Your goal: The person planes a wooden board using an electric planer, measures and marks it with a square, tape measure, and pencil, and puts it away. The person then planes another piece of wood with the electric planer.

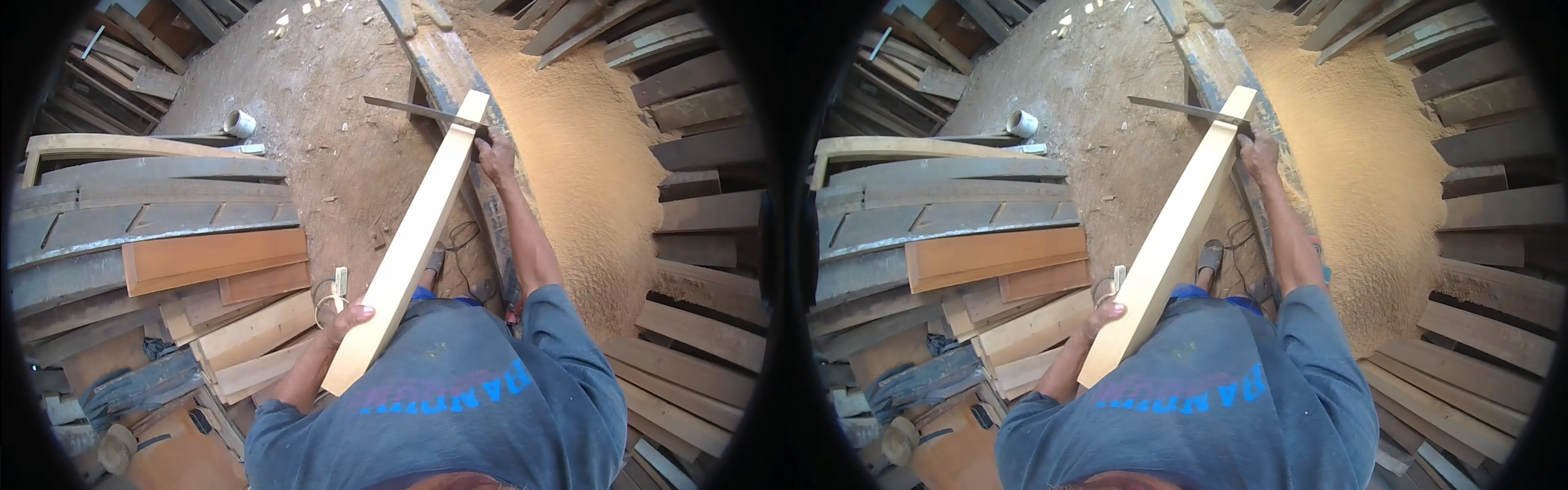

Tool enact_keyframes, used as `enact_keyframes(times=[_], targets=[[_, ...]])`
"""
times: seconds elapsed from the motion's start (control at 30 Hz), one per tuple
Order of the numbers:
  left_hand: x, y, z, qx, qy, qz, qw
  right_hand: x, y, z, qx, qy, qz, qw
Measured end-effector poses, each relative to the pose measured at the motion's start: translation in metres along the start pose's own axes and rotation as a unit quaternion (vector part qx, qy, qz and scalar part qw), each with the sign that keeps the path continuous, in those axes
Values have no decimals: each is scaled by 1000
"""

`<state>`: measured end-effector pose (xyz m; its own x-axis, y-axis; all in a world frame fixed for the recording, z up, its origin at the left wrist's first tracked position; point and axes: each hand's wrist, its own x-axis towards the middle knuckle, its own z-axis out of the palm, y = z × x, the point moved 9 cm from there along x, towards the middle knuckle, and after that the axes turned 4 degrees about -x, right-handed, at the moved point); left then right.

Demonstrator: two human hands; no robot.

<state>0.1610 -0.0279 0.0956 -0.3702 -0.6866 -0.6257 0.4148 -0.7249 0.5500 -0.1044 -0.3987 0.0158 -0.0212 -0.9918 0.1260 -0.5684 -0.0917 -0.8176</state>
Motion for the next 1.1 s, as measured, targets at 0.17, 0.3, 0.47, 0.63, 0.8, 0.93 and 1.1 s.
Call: enact_keyframes(times=[0.17,0.3,0.47,0.63,0.8,0.93,1.1], targets=[[2,7,10,27,-1,-11,1000,-1,37,13,2,-24,33,999],[3,9,11,25,-4,-11,1000,-2,36,12,21,-20,47,998],[4,8,5,50,-9,-3,999,-3,30,10,-32,-31,45,998],[5,1,-3,40,-17,6,999,-7,20,4,-46,-19,34,998],[7,1,-10,29,-9,7,1000,-18,2,0,-18,-15,10,1000],[11,-27,-52,-6,4,-30,1000,-60,-11,-9,91,-20,75,993],[11,-24,-35,-188,12,64,980,-118,-2,-32,239,-42,144,959]])
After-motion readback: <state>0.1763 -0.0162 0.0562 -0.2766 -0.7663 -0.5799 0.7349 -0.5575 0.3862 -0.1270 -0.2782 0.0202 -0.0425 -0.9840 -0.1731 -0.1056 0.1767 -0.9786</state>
